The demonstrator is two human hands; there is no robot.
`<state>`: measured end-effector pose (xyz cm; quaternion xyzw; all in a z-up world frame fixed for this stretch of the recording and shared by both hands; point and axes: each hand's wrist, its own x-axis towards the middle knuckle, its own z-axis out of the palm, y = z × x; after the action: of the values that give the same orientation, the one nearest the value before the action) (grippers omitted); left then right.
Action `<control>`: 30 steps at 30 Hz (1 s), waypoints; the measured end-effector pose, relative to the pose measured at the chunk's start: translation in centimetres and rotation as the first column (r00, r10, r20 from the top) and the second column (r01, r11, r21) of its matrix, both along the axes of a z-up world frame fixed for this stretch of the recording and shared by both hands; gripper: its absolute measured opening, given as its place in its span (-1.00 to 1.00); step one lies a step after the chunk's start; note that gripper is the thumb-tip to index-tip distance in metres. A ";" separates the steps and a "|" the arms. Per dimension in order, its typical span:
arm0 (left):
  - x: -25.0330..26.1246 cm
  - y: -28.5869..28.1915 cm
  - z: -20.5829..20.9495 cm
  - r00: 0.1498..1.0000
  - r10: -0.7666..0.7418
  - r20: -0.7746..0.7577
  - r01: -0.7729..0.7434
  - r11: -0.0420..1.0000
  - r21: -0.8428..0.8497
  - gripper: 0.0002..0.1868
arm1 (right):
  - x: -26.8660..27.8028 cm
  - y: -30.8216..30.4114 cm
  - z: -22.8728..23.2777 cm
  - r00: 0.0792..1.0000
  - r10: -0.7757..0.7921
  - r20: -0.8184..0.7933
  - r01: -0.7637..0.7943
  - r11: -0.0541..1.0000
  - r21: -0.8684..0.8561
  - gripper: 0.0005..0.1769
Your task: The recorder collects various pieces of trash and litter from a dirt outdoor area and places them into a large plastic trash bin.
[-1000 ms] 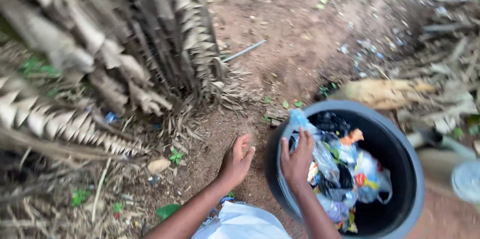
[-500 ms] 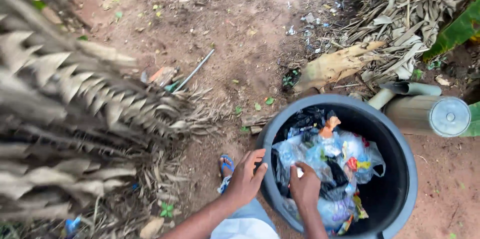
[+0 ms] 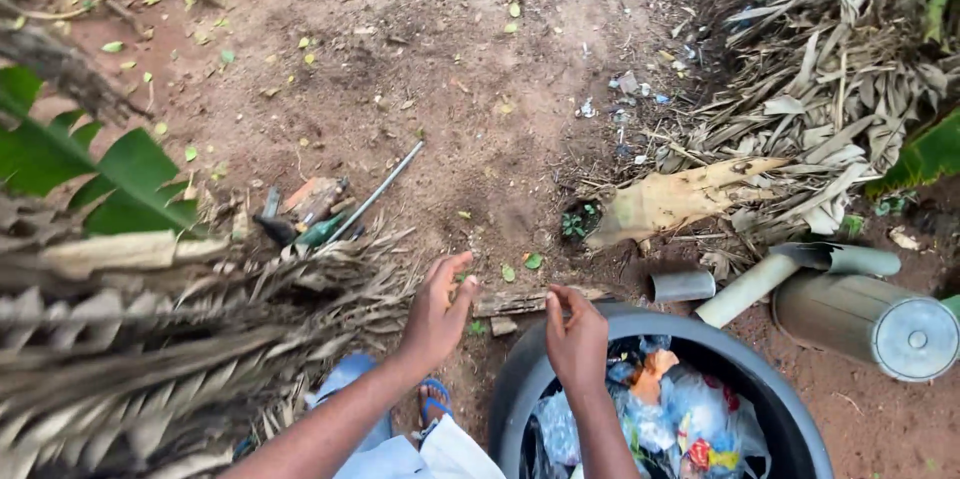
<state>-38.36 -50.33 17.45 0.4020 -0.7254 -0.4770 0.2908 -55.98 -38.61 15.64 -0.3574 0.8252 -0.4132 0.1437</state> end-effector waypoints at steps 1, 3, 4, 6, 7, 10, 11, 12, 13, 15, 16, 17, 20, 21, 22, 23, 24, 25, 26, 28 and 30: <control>-1.1 -1.5 -0.7 1.000 -0.015 0.002 0.015 1.000 -0.001 -0.57 | -0.7 -1.3 0.6 1.000 -0.015 0.002 0.015 1.000 -0.001 -0.71; -2.6 -4.1 -2.3 0.998 0.008 -0.066 -0.009 1.000 -0.013 -0.55 | -1.6 -4.0 1.4 0.994 -0.102 0.044 0.098 0.991 0.091 -0.66; -3.6 -5.3 -2.9 0.998 0.003 -0.059 -0.003 1.000 -0.006 -0.55 | -2.3 -4.6 0.5 0.993 -0.109 0.050 0.103 0.990 0.098 -0.66; -5.9 -8.4 -3.9 0.998 -0.001 -0.062 0.004 0.999 0.041 -0.54 | -4.0 -6.7 -1.3 0.979 -0.148 0.138 0.143 0.989 0.047 -0.61; -6.7 -9.8 -4.3 0.998 -0.008 -0.061 0.011 0.999 0.040 -0.54 | -4.8 -7.8 -2.6 0.978 -0.155 0.140 0.150 0.988 0.046 -0.61; -9.9 -15.3 -5.7 0.991 -0.079 -0.103 0.083 0.996 0.032 -0.53 | -7.7 -12.3 -5.3 0.951 -0.177 0.255 0.209 0.972 -0.107 -0.56; -11.3 -17.7 -6.1 0.991 -0.086 -0.098 0.091 0.995 0.043 -0.53 | -9.0 -14.6 -5.3 0.948 -0.193 0.253 0.218 0.973 -0.075 -0.53; -13.0 -20.2 -6.6 0.991 -0.099 -0.089 0.104 0.993 0.056 -0.53 | -10.5 -16.8 -5.3 0.943 -0.216 0.254 0.234 0.971 -0.040 -0.51; -15.4 -23.4 -7.2 0.988 -0.125 -0.092 0.130 0.990 0.049 -0.53 | -12.3 -19.9 -5.0 0.938 -0.239 0.252 0.258 0.965 -0.047 -0.51; -18.3 -27.3 -8.4 0.993 -0.105 0.056 0.094 0.980 0.173 -0.48 | -14.1 -23.8 -4.0 0.948 -0.257 0.188 0.252 0.967 0.050 -0.48; -19.8 -29.8 -8.8 0.991 -0.115 0.063 0.101 0.977 0.185 -0.48 | -15.6 -26.7 -3.4 0.944 -0.267 0.193 0.260 0.964 0.063 -0.48; -21.4 -32.3 -9.2 0.993 -0.118 0.021 0.112 0.974 0.195 -0.46 | -17.1 -29.4 -2.8 0.955 -0.241 0.173 0.236 0.970 0.051 -0.48; -27.4 -38.9 -6.3 0.983 -0.185 0.012 0.179 0.965 0.191 -0.44 | -21.9 -35.4 0.5 0.968 -0.220 0.122 0.215 0.975 0.052 -0.49; -29.3 -41.2 -4.4 0.979 -0.199 0.033 0.192 0.969 0.154 -0.43 | -23.4 -37.5 2.0 0.982 -0.173 0.081 0.170 0.985 0.041 -0.50; -30.8 -42.9 -3.6 0.976 -0.214 0.038 0.206 0.966 0.155 -0.43 | -24.3 -39.0 2.6 0.978 -0.189 0.085 0.186 0.982 0.042 -0.50; -32.4 -44.4 -2.8 0.968 -0.249 0.026 0.246 0.965 0.088 -0.45 | -25.2 -40.4 3.3 0.984 -0.164 0.066 0.162 0.986 0.024 -0.50; -34.6 -46.2 -1.9 0.959 -0.284 0.007 0.284 0.959 0.012 -0.47 | -26.8 -42.0 4.0 0.990 -0.139 0.034 0.139 0.990 -0.001 -0.51; -36.2 -47.4 -1.2 0.954 -0.300 0.001 0.300 0.954 0.004 -0.47 | -28.2 -42.9 3.5 0.988 -0.155 0.028 0.155 0.988 -0.008 -0.51; -37.8 -48.8 -0.6 0.944 -0.323 -0.069 0.322 0.946 -0.033 -0.50 | -29.8 -44.1 2.8 0.988 -0.154 -0.004 0.154 0.988 -0.027 -0.52; -40.9 -51.2 0.1 0.925 -0.353 -0.138 0.345 0.935 -0.079 -0.53 | -32.8 -46.7 2.2 0.987 -0.158 -0.038 0.156 0.986 -0.053 -0.53; -44.0 -53.3 0.2 0.945 -0.325 -0.036 0.325 0.946 -0.006 -0.47 | -35.7 -49.4 2.1 0.974 -0.225 0.009 0.225 0.974 0.014 -0.56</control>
<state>-82.38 -103.60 17.69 0.2681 -0.7764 -0.5257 0.2213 -91.72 -88.04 17.77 -0.2584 0.8622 -0.4234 0.1027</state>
